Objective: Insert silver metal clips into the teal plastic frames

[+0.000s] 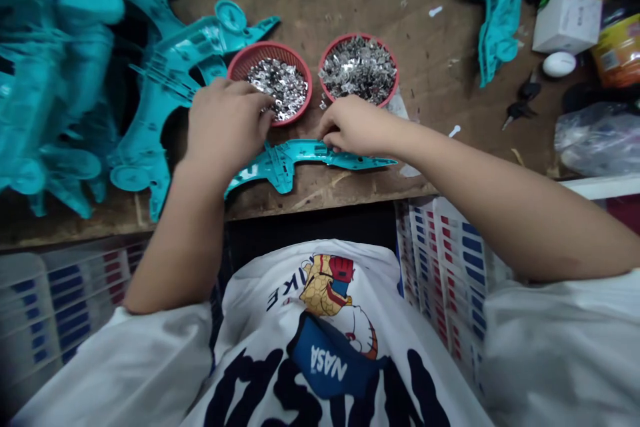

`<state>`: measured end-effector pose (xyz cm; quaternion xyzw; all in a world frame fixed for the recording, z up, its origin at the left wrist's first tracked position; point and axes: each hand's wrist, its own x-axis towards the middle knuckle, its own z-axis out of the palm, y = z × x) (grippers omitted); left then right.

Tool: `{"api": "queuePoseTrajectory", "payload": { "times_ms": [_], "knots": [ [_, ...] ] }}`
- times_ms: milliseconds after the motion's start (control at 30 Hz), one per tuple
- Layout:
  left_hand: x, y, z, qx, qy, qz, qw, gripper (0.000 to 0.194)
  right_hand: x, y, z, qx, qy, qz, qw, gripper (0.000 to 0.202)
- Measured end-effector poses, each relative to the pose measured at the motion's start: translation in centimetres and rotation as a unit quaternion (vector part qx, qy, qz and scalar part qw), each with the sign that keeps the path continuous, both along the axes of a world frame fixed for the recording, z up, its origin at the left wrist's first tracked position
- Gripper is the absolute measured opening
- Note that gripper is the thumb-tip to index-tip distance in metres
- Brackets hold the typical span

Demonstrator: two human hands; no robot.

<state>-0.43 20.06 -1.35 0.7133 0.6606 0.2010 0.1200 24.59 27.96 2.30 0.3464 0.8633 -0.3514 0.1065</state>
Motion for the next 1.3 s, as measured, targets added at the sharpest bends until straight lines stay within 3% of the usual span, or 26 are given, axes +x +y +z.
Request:
{"api": "queuePoseTrajectory", "payload": {
  "times_ms": [167,267,367,467,567,667,767,833,900,1033,1133,1300],
  "knots": [
    [1.2,2.0,4.3,-0.162,0.173,0.021,0.971,0.031,-0.2,-0.2,-0.3,-0.017,-0.004,-0.038,0.999,0.025],
    [1.7,2.3,5.0,-0.175,0.186,-0.002,0.967,0.032,-0.1,-0.1,-0.5,-0.027,-0.011,-0.045,0.999,0.023],
    [0.9,3.1,3.5,-0.151,0.162,0.034,0.975,0.018,0.4,0.2,-1.3,-0.027,0.017,-0.04,0.999,0.019],
    [-1.0,3.8,1.2,-0.102,0.058,0.047,0.992,0.006,1.0,0.6,-2.5,-0.027,0.072,-0.025,0.997,0.015],
    [-2.7,3.9,-1.1,-0.013,-0.07,0.006,0.997,0.021,1.1,0.7,-3.0,-0.001,0.1,-0.004,0.995,0.011],
    [-3.0,3.5,-2.9,0.075,-0.212,-0.014,0.974,0.041,0.6,0.2,-2.4,0.038,0.086,0.003,0.996,0.006],
    [-2.3,2.5,-4.2,0.074,-0.39,-0.04,0.917,0.051,0.0,-0.6,-1.5,0.065,0.054,0.003,0.996,0.006],
    [-1.6,1.5,-4.4,0.058,-0.475,-0.045,0.877,0.054,-0.2,-1.0,-1.1,0.085,0.034,0.01,0.996,0.009],
    [-0.9,0.3,-4.1,0.049,-0.507,-0.031,0.86,0.056,-0.2,-1.2,-1.2,0.099,0.029,0.022,0.994,0.01],
    [0.6,-1.8,-2.8,0.032,-0.485,0.017,0.874,0.05,0.0,-1.3,-1.2,0.094,0.027,0.056,0.994,0.009],
    [1.6,-2.5,-2.2,0.026,-0.461,0.04,0.886,0.043,-0.3,-1.7,0.0,0.084,0.019,0.072,0.994,0.015],
    [3.3,-3.0,-2.3,0.05,-0.455,0.056,0.887,0.045,-0.9,-2.3,3.1,0.103,0.118,-0.045,0.987,0.033]
  ]
}}
